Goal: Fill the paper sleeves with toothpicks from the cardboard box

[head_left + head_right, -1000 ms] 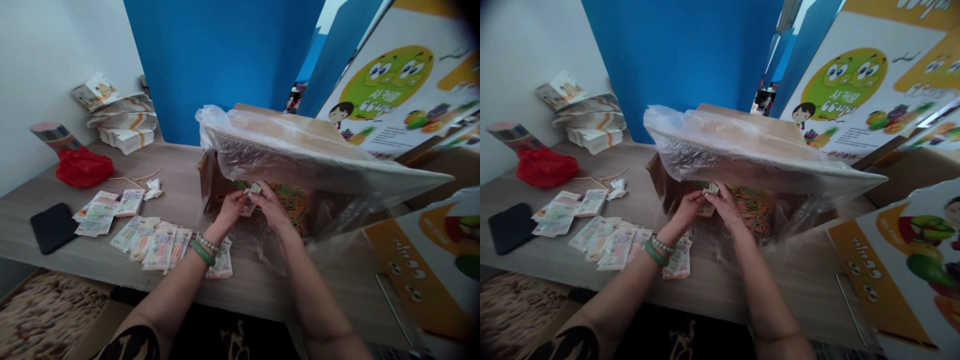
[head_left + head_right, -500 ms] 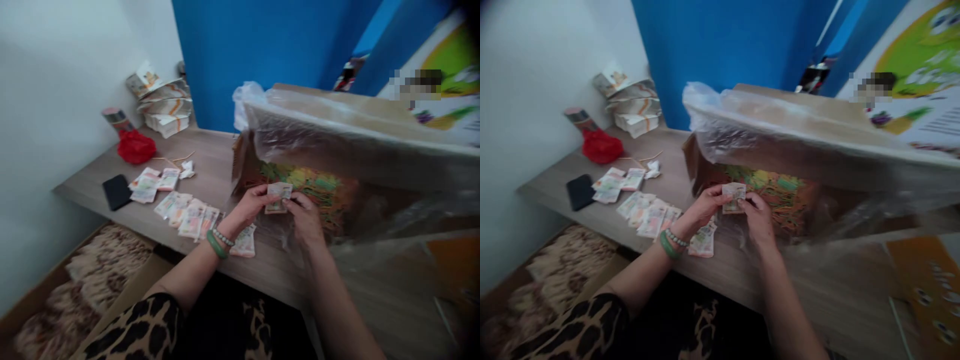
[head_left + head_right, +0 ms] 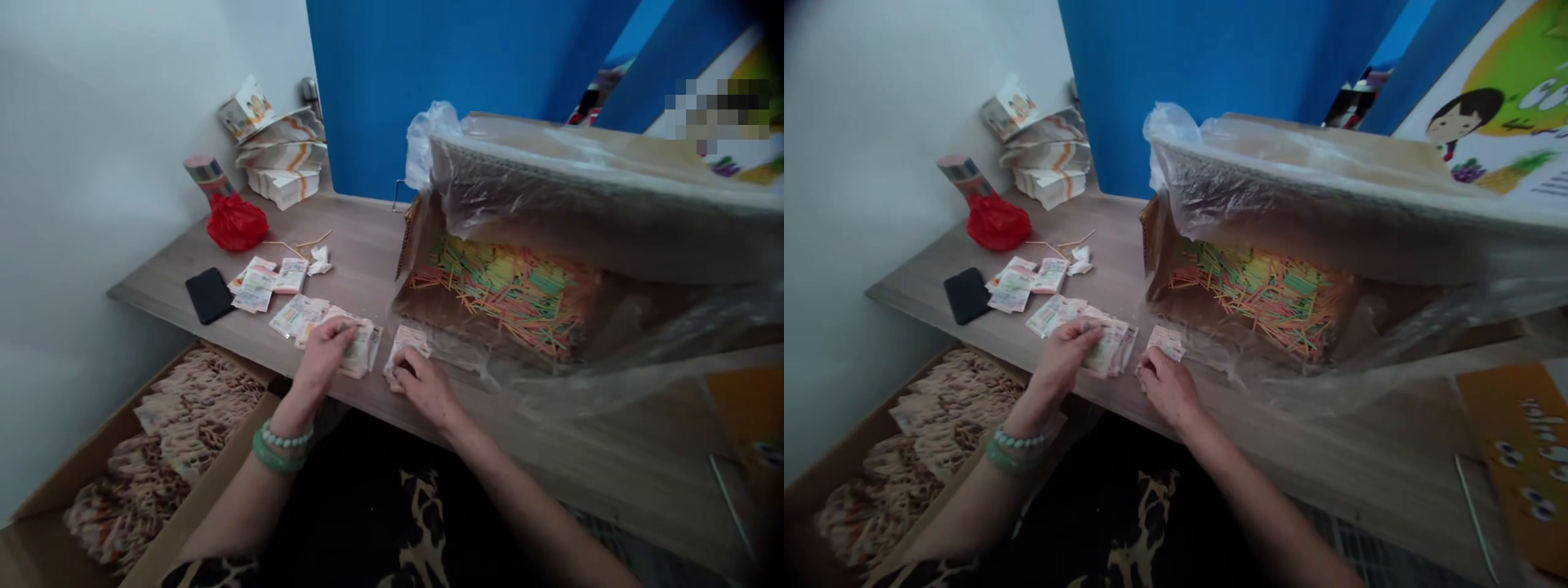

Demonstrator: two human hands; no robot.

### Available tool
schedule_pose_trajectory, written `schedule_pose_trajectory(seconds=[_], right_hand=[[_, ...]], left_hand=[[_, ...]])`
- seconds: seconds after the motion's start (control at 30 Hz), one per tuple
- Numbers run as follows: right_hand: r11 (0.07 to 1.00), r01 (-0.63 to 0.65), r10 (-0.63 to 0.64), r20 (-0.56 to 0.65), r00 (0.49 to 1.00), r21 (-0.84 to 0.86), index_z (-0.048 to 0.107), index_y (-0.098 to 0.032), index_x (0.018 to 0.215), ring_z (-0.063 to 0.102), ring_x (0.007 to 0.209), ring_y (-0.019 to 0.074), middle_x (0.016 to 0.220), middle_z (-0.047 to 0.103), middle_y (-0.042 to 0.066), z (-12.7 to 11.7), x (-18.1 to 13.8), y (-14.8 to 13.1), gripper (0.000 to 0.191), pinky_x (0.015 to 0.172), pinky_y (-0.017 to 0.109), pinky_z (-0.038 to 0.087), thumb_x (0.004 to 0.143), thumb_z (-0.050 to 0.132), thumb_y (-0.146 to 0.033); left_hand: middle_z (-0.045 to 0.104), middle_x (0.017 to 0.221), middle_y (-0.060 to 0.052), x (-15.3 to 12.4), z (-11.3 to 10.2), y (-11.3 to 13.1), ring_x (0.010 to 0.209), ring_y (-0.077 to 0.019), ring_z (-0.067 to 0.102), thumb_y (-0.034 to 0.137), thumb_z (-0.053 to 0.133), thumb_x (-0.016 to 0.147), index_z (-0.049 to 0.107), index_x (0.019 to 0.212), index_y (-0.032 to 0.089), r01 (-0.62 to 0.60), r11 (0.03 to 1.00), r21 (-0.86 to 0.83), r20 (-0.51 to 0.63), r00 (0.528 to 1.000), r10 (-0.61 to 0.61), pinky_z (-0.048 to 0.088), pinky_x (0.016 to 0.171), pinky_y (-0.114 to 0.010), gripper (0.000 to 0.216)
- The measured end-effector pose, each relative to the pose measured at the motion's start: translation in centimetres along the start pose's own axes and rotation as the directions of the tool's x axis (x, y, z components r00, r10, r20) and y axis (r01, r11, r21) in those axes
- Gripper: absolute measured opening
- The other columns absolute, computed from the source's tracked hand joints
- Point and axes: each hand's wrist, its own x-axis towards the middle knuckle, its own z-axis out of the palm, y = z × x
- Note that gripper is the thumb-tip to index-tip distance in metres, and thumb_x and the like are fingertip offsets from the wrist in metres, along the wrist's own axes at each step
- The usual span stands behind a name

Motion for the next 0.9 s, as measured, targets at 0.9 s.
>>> schedule_pose_trajectory(seconds=[0.9], right_hand=[[0.966, 0.074, -0.118, -0.168, 0.979, -0.247, 0.072, -0.026, 0.091, 0.065, 0.083, 0.0189, 0.088, 0.073, 0.002, -5.0, -1.6, 2.1, 0.029, 0.076, 0.03, 0.046, 0.091, 0.044, -0.02]], left_hand=[[0.07, 0.092, -0.005, -0.3, 8.0, -0.3, 0.091, -0.0209, 0.065, 0.016, 0.07, 0.073, 0.074, 0.08, 0.02, -0.316, 0.926, 0.209, 0.358, 0.905, 0.228, 0.051, 0.083, -0.033, 0.008]])
